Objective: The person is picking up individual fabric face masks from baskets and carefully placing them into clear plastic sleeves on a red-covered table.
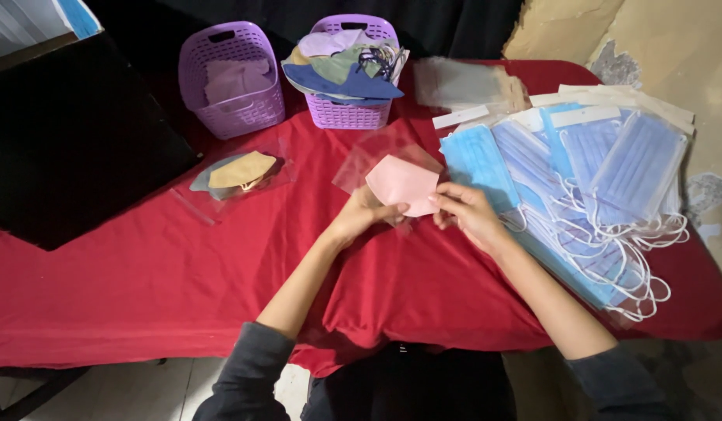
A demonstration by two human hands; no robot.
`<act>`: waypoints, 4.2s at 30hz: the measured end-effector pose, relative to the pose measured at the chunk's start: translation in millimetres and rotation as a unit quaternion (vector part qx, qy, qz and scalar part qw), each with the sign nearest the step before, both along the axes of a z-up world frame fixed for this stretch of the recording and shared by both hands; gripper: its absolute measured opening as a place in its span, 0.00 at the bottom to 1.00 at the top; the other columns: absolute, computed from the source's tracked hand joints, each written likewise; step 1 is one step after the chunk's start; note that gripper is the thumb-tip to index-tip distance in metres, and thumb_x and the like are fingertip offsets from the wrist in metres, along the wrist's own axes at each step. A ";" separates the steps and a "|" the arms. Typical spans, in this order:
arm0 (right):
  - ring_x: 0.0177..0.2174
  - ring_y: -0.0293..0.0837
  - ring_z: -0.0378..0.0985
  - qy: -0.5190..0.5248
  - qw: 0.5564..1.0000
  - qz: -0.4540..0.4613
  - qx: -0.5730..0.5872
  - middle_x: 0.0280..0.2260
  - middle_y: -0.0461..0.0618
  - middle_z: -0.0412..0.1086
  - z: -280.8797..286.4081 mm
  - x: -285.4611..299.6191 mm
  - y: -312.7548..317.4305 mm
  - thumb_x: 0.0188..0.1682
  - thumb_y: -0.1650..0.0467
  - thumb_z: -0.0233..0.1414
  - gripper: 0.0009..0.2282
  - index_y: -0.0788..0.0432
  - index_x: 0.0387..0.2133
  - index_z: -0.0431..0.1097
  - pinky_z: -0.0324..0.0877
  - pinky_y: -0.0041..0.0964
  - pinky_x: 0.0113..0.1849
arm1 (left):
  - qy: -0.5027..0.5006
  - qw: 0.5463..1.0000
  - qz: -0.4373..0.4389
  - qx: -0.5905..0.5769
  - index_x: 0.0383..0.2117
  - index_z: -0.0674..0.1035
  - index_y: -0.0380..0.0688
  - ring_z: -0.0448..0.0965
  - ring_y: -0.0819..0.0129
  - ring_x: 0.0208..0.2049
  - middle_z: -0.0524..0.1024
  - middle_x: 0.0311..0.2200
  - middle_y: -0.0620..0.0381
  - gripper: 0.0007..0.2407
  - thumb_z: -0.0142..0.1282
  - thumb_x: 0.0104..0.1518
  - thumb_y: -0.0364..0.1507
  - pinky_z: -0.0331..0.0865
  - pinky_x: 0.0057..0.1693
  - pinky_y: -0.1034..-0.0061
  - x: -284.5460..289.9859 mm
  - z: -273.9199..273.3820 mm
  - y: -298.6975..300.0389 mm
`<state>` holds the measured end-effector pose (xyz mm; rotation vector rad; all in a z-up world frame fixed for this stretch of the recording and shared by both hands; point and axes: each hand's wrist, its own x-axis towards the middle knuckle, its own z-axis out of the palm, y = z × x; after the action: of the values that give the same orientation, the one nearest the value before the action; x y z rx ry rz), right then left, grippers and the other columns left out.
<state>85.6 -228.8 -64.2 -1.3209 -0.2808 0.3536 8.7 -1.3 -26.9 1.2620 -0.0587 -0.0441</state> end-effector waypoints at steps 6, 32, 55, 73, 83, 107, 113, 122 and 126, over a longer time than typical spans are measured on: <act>0.31 0.44 0.83 0.026 0.999 0.012 0.019 0.35 0.47 0.70 8.9 -5.7 2.5 0.51 0.78 0.56 0.06 0.67 0.39 0.69 0.83 0.47 0.38 | -0.022 0.998 -0.044 0.028 0.37 0.78 0.33 0.85 0.63 0.29 0.82 0.29 0.44 0.14 0.72 0.47 0.22 0.82 0.38 0.71 -23.4 36.6 -13.5; 0.31 0.54 0.84 0.014 0.998 0.059 -0.003 0.36 0.59 0.74 5.3 -5.8 0.9 0.52 0.75 0.57 0.09 0.67 0.44 0.70 0.82 0.41 0.33 | -0.029 0.993 -0.064 0.099 0.41 0.81 0.33 0.84 0.61 0.33 0.82 0.33 0.43 0.14 0.68 0.54 0.31 0.80 0.42 0.66 -26.3 49.6 -11.6; 0.31 0.49 0.83 -0.039 0.994 0.058 -0.083 0.37 0.65 0.77 54.8 -28.0 -1.9 0.56 0.67 0.51 0.14 0.65 0.49 0.72 0.80 0.39 0.34 | 0.052 0.928 0.189 -0.316 0.58 0.70 0.37 0.79 0.44 0.54 0.74 0.53 0.34 0.23 0.62 0.59 0.31 0.77 0.58 0.61 24.7 -8.4 90.2; 0.28 0.44 0.83 -0.073 0.987 0.051 -0.134 0.34 0.61 0.78 33.1 -15.3 1.9 0.55 0.70 0.51 0.11 0.63 0.46 0.75 0.80 0.35 0.31 | -0.265 0.567 0.371 0.686 0.54 0.79 0.56 0.64 0.55 0.66 0.74 0.56 0.55 0.17 0.57 0.61 0.42 0.54 0.67 0.48 162.8 30.1 57.2; 0.27 0.44 0.83 -0.095 0.982 0.072 -0.147 0.33 0.61 0.79 27.9 -11.2 2.0 0.55 0.70 0.51 0.10 0.61 0.45 0.76 0.81 0.35 0.30 | -0.334 0.539 0.405 0.659 0.43 0.83 0.64 0.77 0.68 0.55 0.81 0.44 0.67 0.08 0.55 0.60 0.35 0.61 0.63 0.59 132.1 34.7 32.5; 0.33 0.47 0.84 -0.409 0.846 -0.127 -0.319 0.30 0.50 0.80 39.3 125.6 15.5 0.51 0.73 0.55 0.07 0.53 0.39 0.79 0.79 0.39 0.35 | -0.110 0.690 0.218 0.682 0.56 0.77 0.55 0.66 0.50 0.65 0.69 0.62 0.48 0.18 0.54 0.59 0.38 0.62 0.65 0.50 1.1 -27.2 83.8; 0.37 0.52 0.80 -0.537 0.678 -0.249 -0.436 0.34 0.51 0.76 3.2 244.3 22.8 0.52 0.64 0.56 0.09 0.54 0.38 0.79 0.74 0.45 0.42 | -0.074 0.689 0.191 0.696 0.60 0.74 0.58 0.61 0.51 0.68 0.64 0.64 0.49 0.20 0.51 0.61 0.40 0.57 0.68 0.51 -0.1 -25.7 83.6; 0.57 0.58 0.66 -0.321 0.641 -0.191 -0.670 0.49 0.49 0.76 -3.4 280.8 20.8 0.55 0.51 0.46 0.17 0.39 0.46 0.79 0.49 0.59 0.58 | -0.086 0.655 0.202 0.723 0.60 0.72 0.61 0.60 0.54 0.68 0.63 0.64 0.52 0.20 0.49 0.61 0.42 0.57 0.67 0.53 7.9 -42.9 87.0; 0.54 0.54 0.70 -0.346 0.606 -0.221 -0.681 0.42 0.48 0.80 -7.0 285.8 14.2 0.55 0.53 0.47 0.14 0.36 0.41 0.81 0.53 0.51 0.57 | -0.093 0.648 0.202 0.729 0.61 0.72 0.61 0.59 0.55 0.68 0.62 0.64 0.52 0.20 0.48 0.61 0.42 0.57 0.67 0.54 8.6 -47.7 87.7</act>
<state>371.4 -214.6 -71.2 -2.9857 -0.3020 -0.5907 17.2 86.4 -74.6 2.8987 0.1226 0.5488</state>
